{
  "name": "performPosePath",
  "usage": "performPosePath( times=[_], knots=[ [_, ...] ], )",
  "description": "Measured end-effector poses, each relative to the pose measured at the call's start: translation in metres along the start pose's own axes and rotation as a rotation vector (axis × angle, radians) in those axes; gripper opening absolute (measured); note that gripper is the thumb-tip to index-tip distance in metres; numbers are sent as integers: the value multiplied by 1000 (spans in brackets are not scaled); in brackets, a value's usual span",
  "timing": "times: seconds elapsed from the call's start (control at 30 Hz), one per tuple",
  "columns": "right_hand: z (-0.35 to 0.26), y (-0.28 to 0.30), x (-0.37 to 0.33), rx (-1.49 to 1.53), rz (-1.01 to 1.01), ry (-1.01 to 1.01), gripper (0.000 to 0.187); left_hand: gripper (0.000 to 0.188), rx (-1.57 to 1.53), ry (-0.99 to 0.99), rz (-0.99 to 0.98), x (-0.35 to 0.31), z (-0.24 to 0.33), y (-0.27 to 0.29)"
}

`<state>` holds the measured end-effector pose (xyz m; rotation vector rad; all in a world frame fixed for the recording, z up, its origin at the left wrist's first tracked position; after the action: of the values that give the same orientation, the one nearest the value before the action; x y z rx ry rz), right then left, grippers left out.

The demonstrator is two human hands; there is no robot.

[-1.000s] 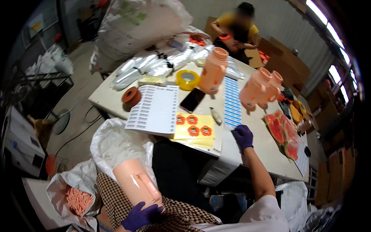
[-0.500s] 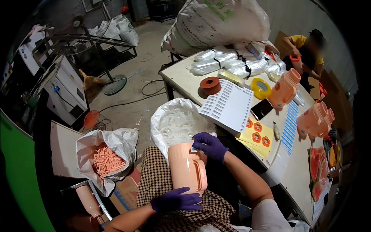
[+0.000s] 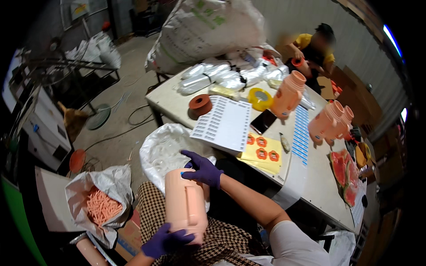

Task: The person applies labels to plastic containers, places caps on the containers, and inserts sticks into the containers by hand.

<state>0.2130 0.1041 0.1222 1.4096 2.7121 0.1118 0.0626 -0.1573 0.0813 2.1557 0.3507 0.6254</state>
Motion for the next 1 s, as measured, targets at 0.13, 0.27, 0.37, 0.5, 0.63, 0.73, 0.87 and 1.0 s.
performPosePath(
  times=[0.13, 0.27, 0.37, 0.5, 0.63, 0.73, 0.87, 1.0],
  knots=[
    [-14, 19, -46, 246, 249, -67, 73, 67, -619, 325, 218, 13, -106, 110],
    [-6, -4, -142, 50, 237, -125, 58, 47, -968, 1402, 626, 39, -199, 111],
    [-11, 25, -193, -194, 64, -144, 43, 50, -1413, 1099, 512, 72, -216, 48],
    [9, 196, -200, -168, 755, -191, 34, 42, -2005, 1291, 187, 83, -131, -108],
    [12, 357, -189, -761, 1037, -140, 56, 45, -1839, 1265, 136, 80, -109, -182],
    [49, 392, -164, -1016, 836, -563, 82, 52, -1473, 1159, 209, 89, -128, -154],
    [49, 382, -139, -816, 648, -546, 58, 53, -831, 808, 202, 130, -168, -79],
    [24, 350, -154, -1033, 822, 89, 44, 48, -960, 279, 272, 274, -134, -35]
  ],
)
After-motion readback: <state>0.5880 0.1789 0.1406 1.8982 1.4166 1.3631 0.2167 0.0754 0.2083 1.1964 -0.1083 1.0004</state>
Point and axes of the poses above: each hand's wrist, its own x-axis towards the middle knuckle, its own y-axis out of the back of the hand, z = x × y, the point moved 5 cm from there along x, towards the middle knuckle, and after that the axes turned 2 degrees about z, right-handed, at the moved point
